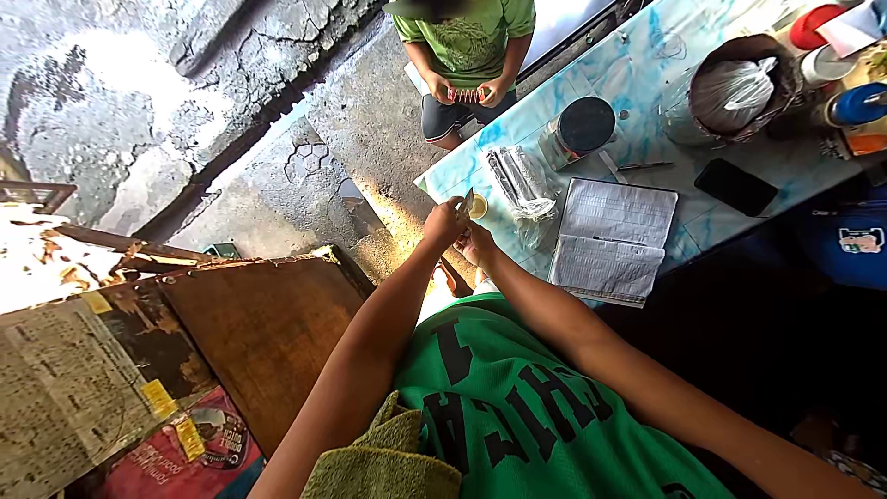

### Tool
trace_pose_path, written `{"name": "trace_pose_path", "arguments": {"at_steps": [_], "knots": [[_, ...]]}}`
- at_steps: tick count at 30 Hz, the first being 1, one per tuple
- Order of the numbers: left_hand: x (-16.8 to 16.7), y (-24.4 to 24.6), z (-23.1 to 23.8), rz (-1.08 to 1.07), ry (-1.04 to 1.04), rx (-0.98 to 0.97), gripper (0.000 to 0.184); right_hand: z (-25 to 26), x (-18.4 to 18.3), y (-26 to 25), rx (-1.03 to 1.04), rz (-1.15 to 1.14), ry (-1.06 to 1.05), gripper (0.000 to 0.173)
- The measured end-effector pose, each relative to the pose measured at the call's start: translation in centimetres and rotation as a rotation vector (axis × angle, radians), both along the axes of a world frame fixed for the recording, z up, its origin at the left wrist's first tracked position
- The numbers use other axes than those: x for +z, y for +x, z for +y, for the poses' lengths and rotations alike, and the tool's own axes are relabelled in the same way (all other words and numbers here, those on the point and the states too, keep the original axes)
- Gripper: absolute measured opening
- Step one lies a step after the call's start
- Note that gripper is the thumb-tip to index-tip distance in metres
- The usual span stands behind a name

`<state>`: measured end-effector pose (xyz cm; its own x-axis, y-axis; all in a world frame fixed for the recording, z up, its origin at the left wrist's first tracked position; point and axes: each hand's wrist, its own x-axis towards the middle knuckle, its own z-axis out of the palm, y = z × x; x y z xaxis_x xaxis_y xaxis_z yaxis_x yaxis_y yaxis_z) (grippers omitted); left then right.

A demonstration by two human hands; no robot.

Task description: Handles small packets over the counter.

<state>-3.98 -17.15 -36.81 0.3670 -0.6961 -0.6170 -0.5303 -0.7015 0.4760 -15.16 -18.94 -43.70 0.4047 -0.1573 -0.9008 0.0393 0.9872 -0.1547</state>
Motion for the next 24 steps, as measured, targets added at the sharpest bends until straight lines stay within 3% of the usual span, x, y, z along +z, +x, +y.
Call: {"name": "trace_pose_path", "arguments": {"at_steps": [14,20,24], "knots": [[-0.19,-0.15,0.08,-0.056,-0.016,-0.029,0.040,0.39,0.26,0.76,-0.152,-0.034,0.042,0.025],[-0.44,-0.58,0.31,-0.047,0.034,-0.055,0.056,0.83,0.76,0.74,-0.196,-0.036,0.011,0.019],[0.13,-0.78,0.25,-0.034,0.042,-0.086,0.050,0.89,0.90,0.65,-0.203,-0.058,0.004,0.024]]}}
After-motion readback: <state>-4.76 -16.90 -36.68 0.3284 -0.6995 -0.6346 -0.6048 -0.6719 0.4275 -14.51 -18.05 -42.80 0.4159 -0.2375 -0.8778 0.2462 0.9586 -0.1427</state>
